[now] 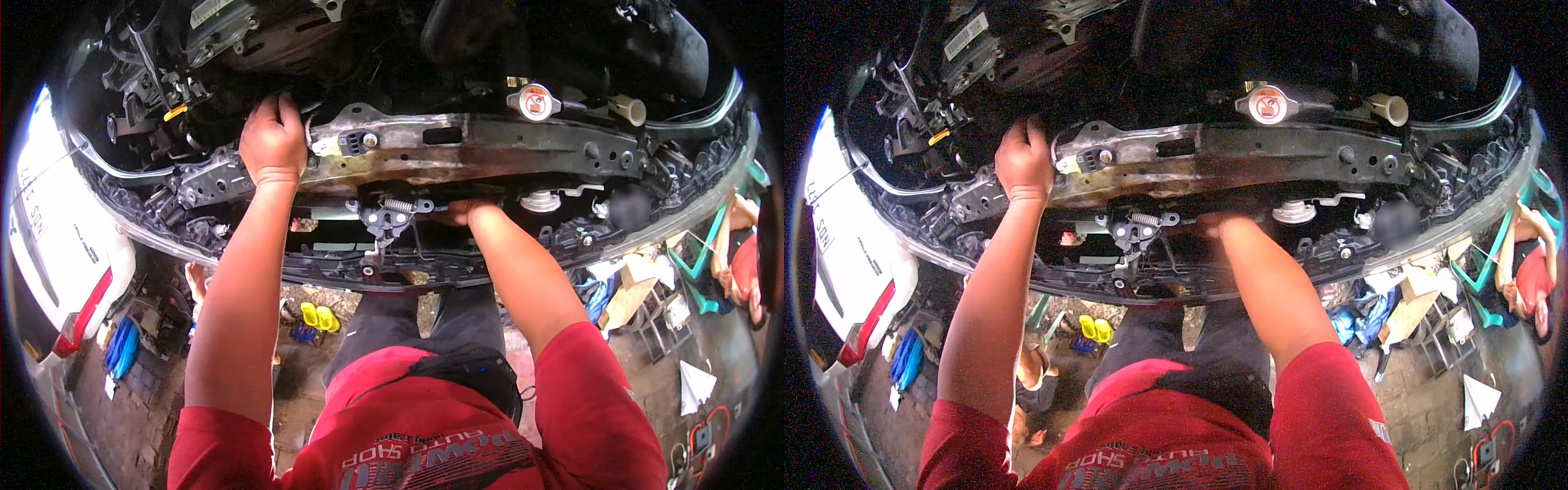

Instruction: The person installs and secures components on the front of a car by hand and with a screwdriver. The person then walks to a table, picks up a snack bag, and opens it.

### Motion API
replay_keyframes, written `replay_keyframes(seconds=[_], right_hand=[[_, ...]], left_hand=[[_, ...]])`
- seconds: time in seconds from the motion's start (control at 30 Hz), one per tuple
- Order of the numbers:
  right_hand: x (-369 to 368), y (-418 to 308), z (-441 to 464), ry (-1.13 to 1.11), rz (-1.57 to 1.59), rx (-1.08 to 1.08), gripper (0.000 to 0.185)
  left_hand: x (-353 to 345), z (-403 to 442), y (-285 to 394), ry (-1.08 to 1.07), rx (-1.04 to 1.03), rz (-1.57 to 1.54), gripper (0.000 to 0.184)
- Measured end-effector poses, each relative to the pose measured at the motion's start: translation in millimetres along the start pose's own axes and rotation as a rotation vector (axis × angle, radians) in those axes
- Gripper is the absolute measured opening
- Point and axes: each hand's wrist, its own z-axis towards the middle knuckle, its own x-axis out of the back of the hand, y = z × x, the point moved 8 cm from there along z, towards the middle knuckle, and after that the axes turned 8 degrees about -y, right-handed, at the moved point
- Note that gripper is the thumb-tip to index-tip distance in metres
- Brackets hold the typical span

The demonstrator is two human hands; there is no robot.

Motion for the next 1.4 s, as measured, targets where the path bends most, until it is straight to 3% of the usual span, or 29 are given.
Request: replay_keyframes(seconds=[0.9,1.07,1.2,1.27,1.4], right_hand=[[-9.9,-12.5,3.0,-0.037,-0.250,-0.038,0.047],[-20.6,-16.1,9.8,-0.085,-0.305,-0.052,0.046],[-27.4,-16.2,16.6,-0.120,-0.327,-0.064,0.046],[-30.1,-16.4,17.2,-0.128,-0.333,-0.069,0.045],[-35.1,-18.5,17.4,-0.145,-0.353,-0.069,0.045]], left_hand=[[5.9,-4.3,0.3,0.060,-0.043,-0.044,0.036],[41.4,-39.8,27.2,0.211,-0.227,-0.300,0.015],[55.8,-116.0,56.5,0.022,-0.319,-0.287,0.015],[36.0,-141.4,70.9,-0.227,-0.307,-0.258,0.017],[0.4,-163.9,84.1,-0.379,-0.244,-0.141,0.026]])
